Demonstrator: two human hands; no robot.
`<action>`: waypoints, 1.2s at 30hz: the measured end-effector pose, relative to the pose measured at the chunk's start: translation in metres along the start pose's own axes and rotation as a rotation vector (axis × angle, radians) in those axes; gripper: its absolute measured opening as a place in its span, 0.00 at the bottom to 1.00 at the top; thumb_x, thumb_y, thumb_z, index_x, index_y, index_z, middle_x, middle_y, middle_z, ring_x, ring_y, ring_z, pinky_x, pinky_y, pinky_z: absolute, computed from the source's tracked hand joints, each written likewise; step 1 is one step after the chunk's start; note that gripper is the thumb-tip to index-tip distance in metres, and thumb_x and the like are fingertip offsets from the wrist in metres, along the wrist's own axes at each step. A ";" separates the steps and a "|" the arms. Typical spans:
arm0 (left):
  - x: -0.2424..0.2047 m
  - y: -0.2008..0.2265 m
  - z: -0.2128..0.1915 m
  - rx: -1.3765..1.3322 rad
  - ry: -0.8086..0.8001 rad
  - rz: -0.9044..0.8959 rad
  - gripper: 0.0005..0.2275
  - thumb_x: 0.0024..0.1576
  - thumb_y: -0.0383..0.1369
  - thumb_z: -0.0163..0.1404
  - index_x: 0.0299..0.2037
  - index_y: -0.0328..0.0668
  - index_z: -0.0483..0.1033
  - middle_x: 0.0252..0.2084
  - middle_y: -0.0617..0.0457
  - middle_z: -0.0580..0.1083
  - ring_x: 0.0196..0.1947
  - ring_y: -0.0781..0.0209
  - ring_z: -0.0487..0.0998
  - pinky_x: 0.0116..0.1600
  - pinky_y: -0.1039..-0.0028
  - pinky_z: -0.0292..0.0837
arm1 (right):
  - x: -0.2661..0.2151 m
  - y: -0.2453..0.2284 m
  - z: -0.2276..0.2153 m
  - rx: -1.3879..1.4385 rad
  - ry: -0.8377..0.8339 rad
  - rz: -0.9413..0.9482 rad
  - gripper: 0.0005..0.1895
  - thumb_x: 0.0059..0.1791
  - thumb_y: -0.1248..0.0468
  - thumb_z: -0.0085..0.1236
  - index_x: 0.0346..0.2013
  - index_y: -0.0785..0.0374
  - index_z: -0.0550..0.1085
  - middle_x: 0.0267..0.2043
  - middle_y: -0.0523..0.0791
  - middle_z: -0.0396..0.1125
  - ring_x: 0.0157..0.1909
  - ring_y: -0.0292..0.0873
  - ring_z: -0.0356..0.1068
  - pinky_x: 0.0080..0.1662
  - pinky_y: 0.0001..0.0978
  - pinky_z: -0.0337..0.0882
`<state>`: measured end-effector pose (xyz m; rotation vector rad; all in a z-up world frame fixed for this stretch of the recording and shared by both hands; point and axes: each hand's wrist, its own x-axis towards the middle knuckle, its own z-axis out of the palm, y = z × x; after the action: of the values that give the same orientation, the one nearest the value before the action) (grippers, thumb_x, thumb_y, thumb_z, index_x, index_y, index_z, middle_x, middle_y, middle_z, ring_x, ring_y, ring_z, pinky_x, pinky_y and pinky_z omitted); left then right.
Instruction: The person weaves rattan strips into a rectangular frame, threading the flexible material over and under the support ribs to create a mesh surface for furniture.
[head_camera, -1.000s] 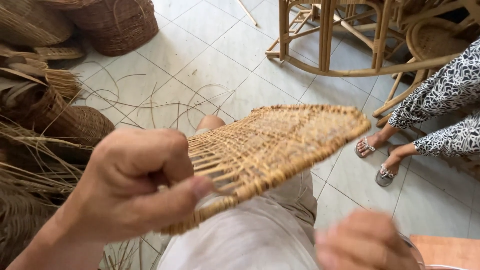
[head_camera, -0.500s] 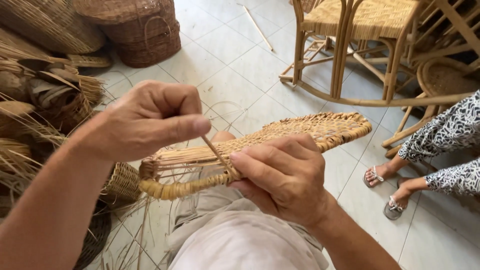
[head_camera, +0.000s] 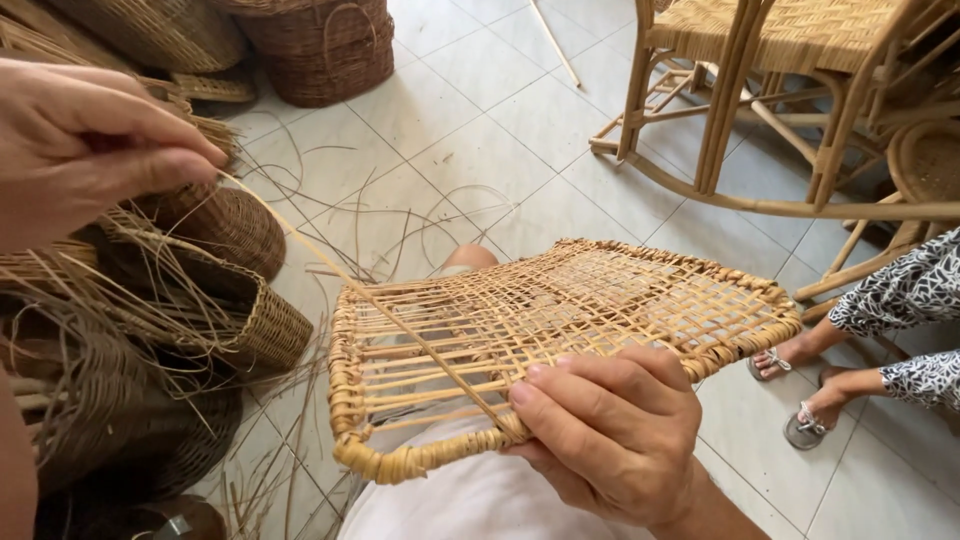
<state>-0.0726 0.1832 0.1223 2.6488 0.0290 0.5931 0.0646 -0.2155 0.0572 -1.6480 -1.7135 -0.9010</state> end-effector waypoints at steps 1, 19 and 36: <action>-0.006 -0.019 0.004 0.088 0.078 0.058 0.05 0.63 0.28 0.64 0.44 0.32 0.86 0.36 0.44 0.80 0.33 0.57 0.77 0.40 0.70 0.71 | -0.003 -0.001 -0.001 -0.010 0.007 0.001 0.13 0.54 0.50 0.52 0.40 0.53 0.79 0.39 0.35 0.77 0.38 0.38 0.77 0.44 0.31 0.65; -0.023 0.098 0.039 -0.501 0.366 -0.098 0.03 0.75 0.19 0.49 0.52 0.21 0.71 0.40 0.36 0.77 0.27 0.61 0.76 0.30 0.81 0.72 | 0.009 -0.002 0.002 -0.002 -0.043 -0.028 0.16 0.56 0.52 0.45 0.43 0.54 0.80 0.42 0.37 0.77 0.40 0.40 0.78 0.45 0.33 0.64; -0.045 0.168 0.075 -0.227 0.121 0.318 0.06 0.60 0.31 0.51 0.40 0.39 0.78 0.34 0.53 0.82 0.32 0.60 0.84 0.40 0.73 0.82 | 0.015 0.007 0.008 0.013 -0.028 -0.032 0.17 0.57 0.52 0.46 0.44 0.55 0.80 0.43 0.37 0.78 0.40 0.40 0.77 0.44 0.34 0.63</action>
<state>-0.0943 -0.0042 0.1118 2.4087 -0.4068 0.8066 0.0713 -0.2004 0.0648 -1.6359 -1.7659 -0.8835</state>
